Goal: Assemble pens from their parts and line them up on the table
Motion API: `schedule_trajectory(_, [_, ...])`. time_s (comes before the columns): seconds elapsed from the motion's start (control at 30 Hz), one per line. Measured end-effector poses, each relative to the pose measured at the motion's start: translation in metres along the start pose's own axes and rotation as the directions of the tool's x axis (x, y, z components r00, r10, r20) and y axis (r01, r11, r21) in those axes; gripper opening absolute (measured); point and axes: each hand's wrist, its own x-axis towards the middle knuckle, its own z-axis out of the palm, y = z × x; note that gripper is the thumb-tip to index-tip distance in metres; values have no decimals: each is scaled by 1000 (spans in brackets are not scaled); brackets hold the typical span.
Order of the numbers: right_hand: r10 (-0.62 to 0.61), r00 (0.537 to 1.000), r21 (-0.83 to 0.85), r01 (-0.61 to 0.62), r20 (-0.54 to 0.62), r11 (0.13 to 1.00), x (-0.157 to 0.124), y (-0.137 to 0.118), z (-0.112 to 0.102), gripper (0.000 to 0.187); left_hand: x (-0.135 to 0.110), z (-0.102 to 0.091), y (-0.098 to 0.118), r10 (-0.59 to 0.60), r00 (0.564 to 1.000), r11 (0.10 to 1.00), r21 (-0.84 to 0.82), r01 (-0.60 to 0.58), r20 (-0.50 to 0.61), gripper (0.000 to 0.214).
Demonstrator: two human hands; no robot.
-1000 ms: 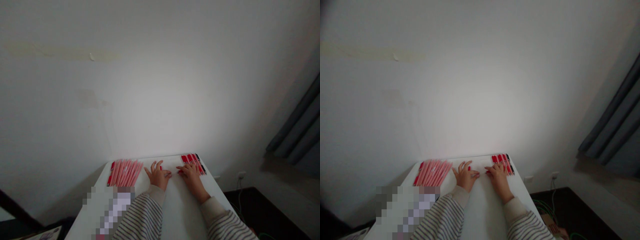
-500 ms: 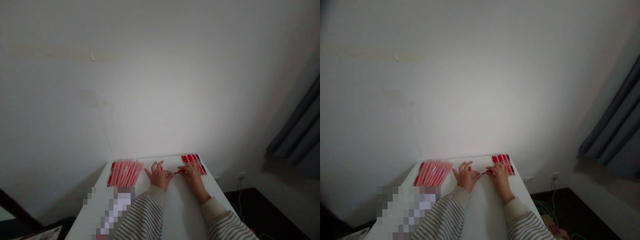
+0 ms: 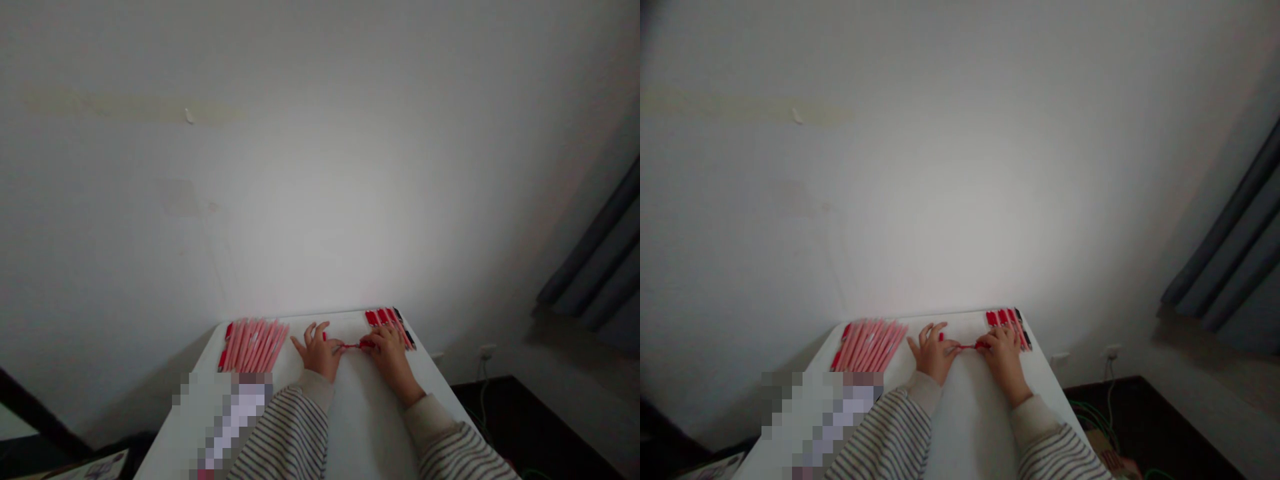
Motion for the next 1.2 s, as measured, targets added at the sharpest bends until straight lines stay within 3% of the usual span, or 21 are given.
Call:
schedule_trajectory(0.47, [10, 1000, -31, -9, 17, 999, 1, 0, -4, 14, 0, 0, -1, -22, 996, 999, -37, 19, -89, 8])
schedule_trajectory(0.83, [43, 999, -42, -43, -17, 998, 0, -1, -7, 14, 0, -4, 2, -90, 993, 995, -50, 86, -73, 11])
schedule_trajectory(1.2, [101, 994, -82, -103, -29, 991, -2, -3, -7, 19, 0, -9, 5, -130, 983, 991, -38, 126, -126, 7])
